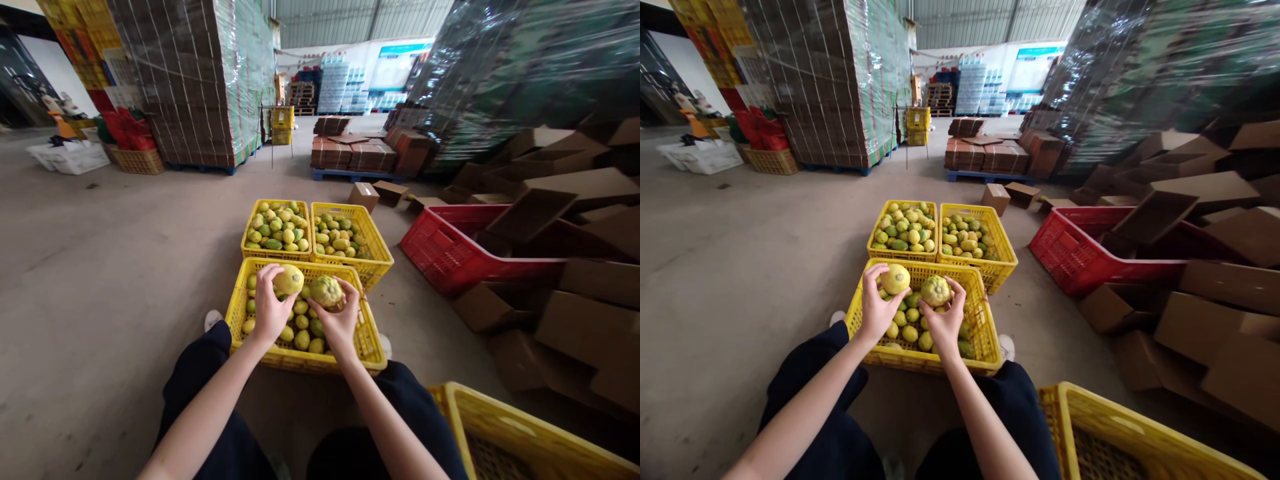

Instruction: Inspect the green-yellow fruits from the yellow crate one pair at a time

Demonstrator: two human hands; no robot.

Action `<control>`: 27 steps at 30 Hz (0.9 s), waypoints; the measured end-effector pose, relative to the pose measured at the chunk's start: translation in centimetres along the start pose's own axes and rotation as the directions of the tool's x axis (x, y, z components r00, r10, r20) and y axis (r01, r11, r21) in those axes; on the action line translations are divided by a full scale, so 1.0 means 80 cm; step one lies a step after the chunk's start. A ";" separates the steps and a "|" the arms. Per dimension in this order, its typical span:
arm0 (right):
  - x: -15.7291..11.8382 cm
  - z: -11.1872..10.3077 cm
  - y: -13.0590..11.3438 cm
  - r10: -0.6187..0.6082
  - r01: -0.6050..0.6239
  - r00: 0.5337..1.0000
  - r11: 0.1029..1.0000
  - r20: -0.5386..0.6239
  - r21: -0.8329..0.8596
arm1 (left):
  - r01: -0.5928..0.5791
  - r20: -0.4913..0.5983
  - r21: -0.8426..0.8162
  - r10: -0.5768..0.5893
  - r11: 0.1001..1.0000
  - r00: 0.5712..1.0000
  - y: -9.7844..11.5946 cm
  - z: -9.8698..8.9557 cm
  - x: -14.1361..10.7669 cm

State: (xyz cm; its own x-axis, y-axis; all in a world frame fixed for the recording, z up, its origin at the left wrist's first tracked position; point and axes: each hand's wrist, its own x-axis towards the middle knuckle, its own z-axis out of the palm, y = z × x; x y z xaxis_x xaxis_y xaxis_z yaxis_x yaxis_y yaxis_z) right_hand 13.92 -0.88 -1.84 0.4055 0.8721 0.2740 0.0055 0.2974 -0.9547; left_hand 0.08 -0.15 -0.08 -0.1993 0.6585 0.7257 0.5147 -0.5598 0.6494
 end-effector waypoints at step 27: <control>0.031 -0.023 -0.022 0.333 -0.433 0.895 0.807 0.296 0.402 | 0.800 0.609 -0.575 -0.565 0.170 0.558 0.010 -0.018 0.034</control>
State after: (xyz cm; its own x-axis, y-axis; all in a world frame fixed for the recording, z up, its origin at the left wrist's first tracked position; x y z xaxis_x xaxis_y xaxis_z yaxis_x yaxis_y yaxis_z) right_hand 16.61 0.07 0.33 0.0943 0.9948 -0.0387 -0.5383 0.0183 -0.8425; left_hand -1.27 0.50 2.73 0.1058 0.9893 -0.1003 -0.5517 0.1424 0.8218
